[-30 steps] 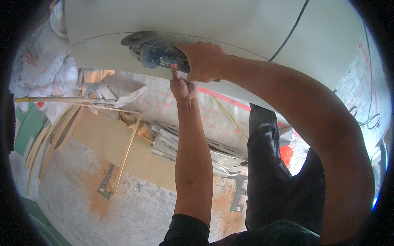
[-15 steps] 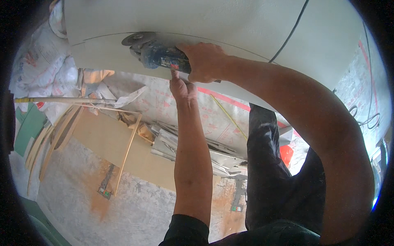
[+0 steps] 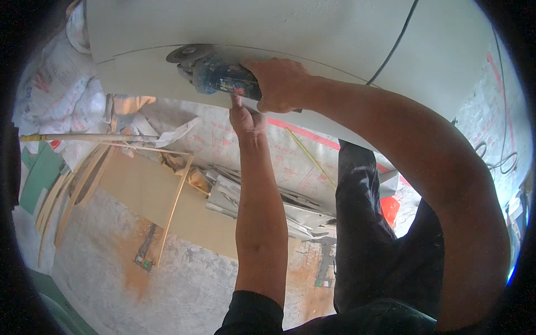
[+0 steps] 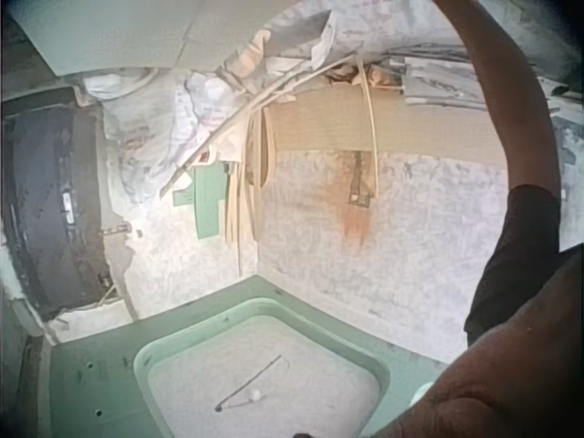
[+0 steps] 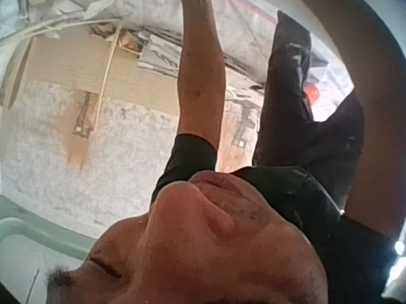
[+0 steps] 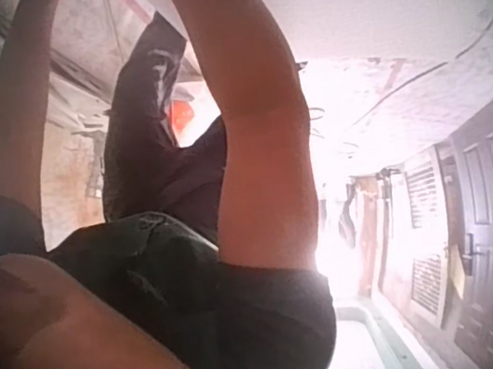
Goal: Cutting a curved line into a large white construction panel using a handheld angle grinder.
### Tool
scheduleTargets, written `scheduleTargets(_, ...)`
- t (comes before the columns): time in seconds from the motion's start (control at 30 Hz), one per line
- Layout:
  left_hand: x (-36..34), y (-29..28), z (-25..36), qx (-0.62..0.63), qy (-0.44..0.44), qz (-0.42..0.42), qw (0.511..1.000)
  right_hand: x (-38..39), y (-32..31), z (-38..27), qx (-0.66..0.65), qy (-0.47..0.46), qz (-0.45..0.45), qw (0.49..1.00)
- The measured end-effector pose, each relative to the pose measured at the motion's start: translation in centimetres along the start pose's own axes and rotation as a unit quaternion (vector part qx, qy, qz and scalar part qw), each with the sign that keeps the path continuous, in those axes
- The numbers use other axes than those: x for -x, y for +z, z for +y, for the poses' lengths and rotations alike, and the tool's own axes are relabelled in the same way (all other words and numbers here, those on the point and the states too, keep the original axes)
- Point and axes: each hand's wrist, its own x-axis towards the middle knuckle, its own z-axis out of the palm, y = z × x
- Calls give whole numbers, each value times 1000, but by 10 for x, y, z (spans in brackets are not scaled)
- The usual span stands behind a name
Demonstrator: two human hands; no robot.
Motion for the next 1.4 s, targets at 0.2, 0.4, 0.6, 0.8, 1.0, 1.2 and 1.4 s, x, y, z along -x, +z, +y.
scheduleTargets(0.2,2,1,-2,-6,8,20,1000,-1,1,-1,-4,16,-8,1000)
scheduleTargets(0.4,1,-1,-1,5,9,-16,1000,-4,2,1,-16,-6,-13,1000)
scheduleTargets(0.6,-1,-1,-1,0,13,-19,1000,-2,3,4,-8,-7,-2,1000)
scheduleTargets(0.8,-2,-1,-3,3,17,-15,1000,5,-4,2,-3,1,-15,1000)
scheduleTargets(1.0,-3,-1,-1,13,5,-27,1000,7,0,7,-7,-7,1,1000)
scheduleTargets(1.2,-4,-4,0,12,8,-16,1000,12,-3,10,-9,-8,-2,1000)
scheduleTargets(1.4,-2,-3,0,23,-7,-6,1000,18,-9,10,0,7,-26,1000)
